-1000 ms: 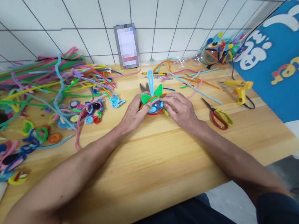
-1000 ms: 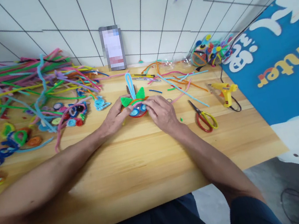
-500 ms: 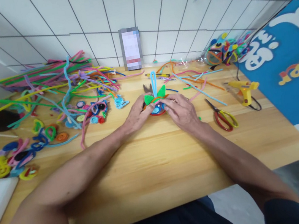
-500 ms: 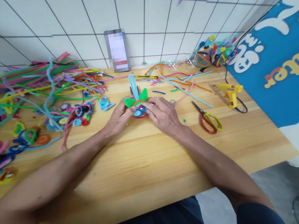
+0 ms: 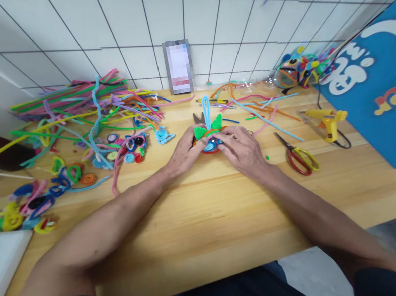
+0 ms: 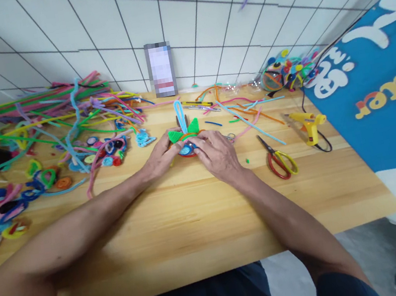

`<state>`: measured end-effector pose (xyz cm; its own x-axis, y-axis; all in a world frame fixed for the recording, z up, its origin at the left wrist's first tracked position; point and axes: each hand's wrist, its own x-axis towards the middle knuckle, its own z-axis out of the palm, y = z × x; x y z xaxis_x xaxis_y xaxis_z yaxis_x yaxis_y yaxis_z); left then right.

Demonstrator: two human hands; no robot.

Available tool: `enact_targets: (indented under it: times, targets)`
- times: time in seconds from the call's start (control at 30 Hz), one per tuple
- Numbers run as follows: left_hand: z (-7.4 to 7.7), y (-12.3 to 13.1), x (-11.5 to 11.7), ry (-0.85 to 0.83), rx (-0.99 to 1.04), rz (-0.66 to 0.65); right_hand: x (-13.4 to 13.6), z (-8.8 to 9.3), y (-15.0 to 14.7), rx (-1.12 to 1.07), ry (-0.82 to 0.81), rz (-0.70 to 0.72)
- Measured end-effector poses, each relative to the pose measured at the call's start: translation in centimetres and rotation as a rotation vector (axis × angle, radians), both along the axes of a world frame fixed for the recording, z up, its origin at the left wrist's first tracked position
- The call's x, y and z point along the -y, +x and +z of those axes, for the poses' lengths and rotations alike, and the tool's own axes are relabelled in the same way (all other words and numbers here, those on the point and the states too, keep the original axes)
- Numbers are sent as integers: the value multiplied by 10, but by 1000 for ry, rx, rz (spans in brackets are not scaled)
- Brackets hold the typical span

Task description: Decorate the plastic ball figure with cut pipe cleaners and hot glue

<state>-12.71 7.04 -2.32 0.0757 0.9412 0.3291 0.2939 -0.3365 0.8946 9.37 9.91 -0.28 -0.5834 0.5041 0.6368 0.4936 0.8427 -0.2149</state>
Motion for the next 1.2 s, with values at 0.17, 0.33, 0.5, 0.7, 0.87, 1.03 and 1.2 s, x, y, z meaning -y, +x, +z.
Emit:
enact_targets:
  times: [0.17,0.33,0.5,0.7,0.87,1.03,1.2]
  targets:
    - [3,-2,1,-29,28,-22,0,-1,0,-10,-34,10]
    - [6,-4,3,-52,43,-29,0,-3,-1,-16,-31,6]
    - [3,-3,1,-32,24,-33,0,-3,-2,-26,-32,7]
    - [7,-4,1,-71,54,-23,1,-2,-1,-1,-68,35]
    - [14,-5,-1,-96,96,5,0,-2,-1,-41,-20,77]
    - [14,-5,-2,-86,128,27,-5,-4,2,-140,-114,52]
    - [19,-3,1,-77,147,30,-7,-8,2,-134,-103,46]
